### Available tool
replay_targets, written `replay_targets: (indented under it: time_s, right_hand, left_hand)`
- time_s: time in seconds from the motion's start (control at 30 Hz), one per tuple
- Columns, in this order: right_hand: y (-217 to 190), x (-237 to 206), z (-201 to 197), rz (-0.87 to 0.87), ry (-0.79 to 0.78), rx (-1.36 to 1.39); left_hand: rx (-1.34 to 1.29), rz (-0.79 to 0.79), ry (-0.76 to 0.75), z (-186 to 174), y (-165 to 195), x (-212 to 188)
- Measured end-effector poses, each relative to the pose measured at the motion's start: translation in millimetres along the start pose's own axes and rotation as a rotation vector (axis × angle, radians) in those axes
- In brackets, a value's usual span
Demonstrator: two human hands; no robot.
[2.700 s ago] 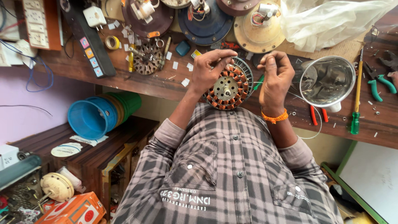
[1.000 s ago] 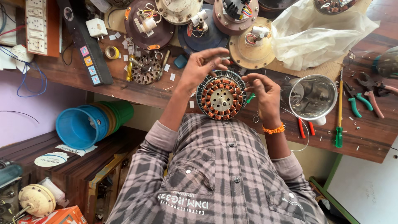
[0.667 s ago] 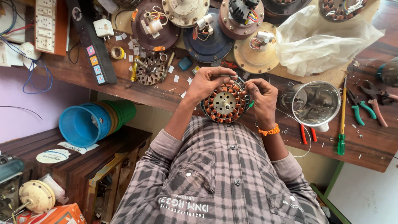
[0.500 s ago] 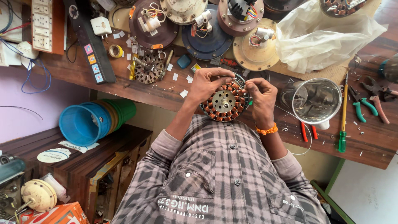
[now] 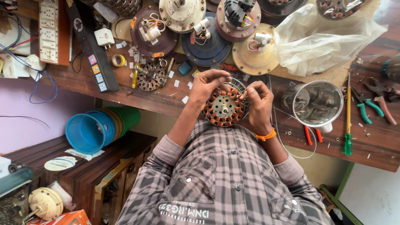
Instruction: The person cuts a length of white wire with scissors, then works on a fan motor stator with copper windings, threading and positioning wire around the winding slots by hand. They later handle red, yellow and blue wires, stripping and arranging them at the stator while seated at the workbench.
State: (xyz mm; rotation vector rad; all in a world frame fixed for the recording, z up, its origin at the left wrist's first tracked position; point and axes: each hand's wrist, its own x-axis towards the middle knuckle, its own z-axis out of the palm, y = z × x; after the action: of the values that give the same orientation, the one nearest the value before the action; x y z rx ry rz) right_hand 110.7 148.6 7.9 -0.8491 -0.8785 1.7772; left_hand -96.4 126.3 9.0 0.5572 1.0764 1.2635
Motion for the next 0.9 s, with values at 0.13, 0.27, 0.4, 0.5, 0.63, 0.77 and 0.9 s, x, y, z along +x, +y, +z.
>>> replay_targets:
  time_s: [0.13,0.27,0.4,0.5,0.63,0.77,0.9]
  right_hand:
    - [-4.1,1.5,2.4,-0.025,-0.039,-0.010]
    - [-7.8,5.8,4.8,0.000,-0.040,-0.012]
    - [-3.9,8.9,6.3,0.021,-0.030,-0.067]
    - [-0.2,8.9,5.9,0.049,0.000,-0.083]
    - [1.5,7.1,4.6,0.037,0.002,-0.068]
    - [2.2,6.5,4.6,0.010,-0.010,-0.050]
    - [3.0,4.2,4.5,0.016,-0.006,-0.079]
  left_hand:
    - [-0.130,0.003,-0.010,-5.2,-2.1,0.0]
    - [-0.141,-0.018,0.011,-5.2,-2.6,1.8]
    - [-0.076,-0.038,-0.024,-3.7,-1.5,3.4]
    - [-0.032,-0.082,-0.051,-2.8,3.0,3.8]
    - [0.002,-0.117,-0.071,-0.3,9.9,4.1]
    - [0.043,-0.123,-0.099,-0.1,14.1,4.3]
    - [0.066,-0.152,-0.087,-1.5,13.4,3.6]
